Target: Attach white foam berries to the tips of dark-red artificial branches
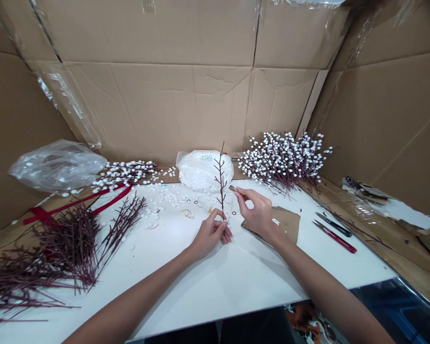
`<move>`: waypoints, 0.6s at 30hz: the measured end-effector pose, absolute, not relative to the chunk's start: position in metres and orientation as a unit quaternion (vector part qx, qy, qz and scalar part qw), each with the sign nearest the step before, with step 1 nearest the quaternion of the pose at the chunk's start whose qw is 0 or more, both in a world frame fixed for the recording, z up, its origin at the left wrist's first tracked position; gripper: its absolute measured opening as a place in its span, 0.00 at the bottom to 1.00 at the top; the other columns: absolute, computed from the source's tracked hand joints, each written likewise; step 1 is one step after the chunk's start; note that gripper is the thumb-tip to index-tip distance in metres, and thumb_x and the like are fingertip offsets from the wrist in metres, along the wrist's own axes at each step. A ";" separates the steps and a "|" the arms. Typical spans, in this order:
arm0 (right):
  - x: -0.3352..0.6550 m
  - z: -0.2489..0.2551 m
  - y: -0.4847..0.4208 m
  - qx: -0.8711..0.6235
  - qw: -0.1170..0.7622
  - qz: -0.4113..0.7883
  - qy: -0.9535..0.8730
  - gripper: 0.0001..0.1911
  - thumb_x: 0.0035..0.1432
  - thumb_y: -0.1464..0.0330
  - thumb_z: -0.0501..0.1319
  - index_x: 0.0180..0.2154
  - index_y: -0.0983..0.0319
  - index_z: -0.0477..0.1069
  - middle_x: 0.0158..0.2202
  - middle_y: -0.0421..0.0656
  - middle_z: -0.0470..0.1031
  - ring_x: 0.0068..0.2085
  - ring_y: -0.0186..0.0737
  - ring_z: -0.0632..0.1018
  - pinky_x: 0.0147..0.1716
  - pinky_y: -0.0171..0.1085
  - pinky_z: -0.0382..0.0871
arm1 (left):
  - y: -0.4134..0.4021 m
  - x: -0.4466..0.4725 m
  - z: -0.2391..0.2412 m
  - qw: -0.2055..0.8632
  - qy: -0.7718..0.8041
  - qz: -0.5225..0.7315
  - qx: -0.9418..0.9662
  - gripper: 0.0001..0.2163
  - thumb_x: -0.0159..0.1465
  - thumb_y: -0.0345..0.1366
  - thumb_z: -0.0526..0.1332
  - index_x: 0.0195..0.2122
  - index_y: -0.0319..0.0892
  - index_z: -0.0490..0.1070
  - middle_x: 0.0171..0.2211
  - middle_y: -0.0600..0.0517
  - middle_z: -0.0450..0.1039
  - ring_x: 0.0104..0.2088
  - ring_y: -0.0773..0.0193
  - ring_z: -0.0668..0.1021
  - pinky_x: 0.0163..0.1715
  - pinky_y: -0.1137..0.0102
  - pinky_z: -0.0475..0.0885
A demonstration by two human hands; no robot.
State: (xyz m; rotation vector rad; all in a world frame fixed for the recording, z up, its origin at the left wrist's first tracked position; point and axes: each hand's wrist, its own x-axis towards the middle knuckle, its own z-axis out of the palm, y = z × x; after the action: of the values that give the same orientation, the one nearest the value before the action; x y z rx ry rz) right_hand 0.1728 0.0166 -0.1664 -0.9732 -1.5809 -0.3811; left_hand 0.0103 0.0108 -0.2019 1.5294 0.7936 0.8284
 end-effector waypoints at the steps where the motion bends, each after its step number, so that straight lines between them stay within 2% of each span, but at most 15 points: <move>1: 0.173 -0.165 0.016 -0.419 0.592 -0.163 -0.669 0.08 0.58 0.72 0.57 0.37 0.62 0.74 0.30 0.44 0.80 0.26 0.34 0.78 0.28 0.33 0.74 | 0.011 0.010 -0.202 0.577 0.340 0.354 0.654 0.12 0.62 0.45 0.57 0.36 0.44 0.55 0.23 0.55 0.74 0.22 0.67 0.76 0.25 0.70 0.72; 11: 0.173 -0.163 0.015 -0.397 0.609 -0.174 -0.664 0.07 0.57 0.72 0.58 0.37 0.61 0.75 0.30 0.44 0.81 0.26 0.34 0.78 0.28 0.33 0.75 | 0.012 0.010 -0.205 0.564 0.340 0.339 0.672 0.12 0.62 0.46 0.56 0.35 0.45 0.56 0.23 0.55 0.73 0.21 0.67 0.75 0.25 0.71 0.71; 18: 0.172 -0.166 0.017 -0.380 0.595 -0.183 -0.684 0.08 0.57 0.73 0.59 0.38 0.61 0.74 0.32 0.44 0.81 0.32 0.36 0.80 0.33 0.34 0.76 | 0.010 0.010 -0.205 0.554 0.340 0.337 0.681 0.12 0.62 0.46 0.55 0.36 0.45 0.55 0.23 0.54 0.73 0.22 0.67 0.75 0.24 0.71 0.71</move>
State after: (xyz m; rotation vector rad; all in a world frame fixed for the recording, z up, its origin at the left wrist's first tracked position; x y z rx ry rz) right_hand 0.1721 0.0166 -0.1657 -0.8840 -1.5896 -0.4254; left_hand 0.0102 0.0105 -0.2045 1.6091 0.8040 0.7963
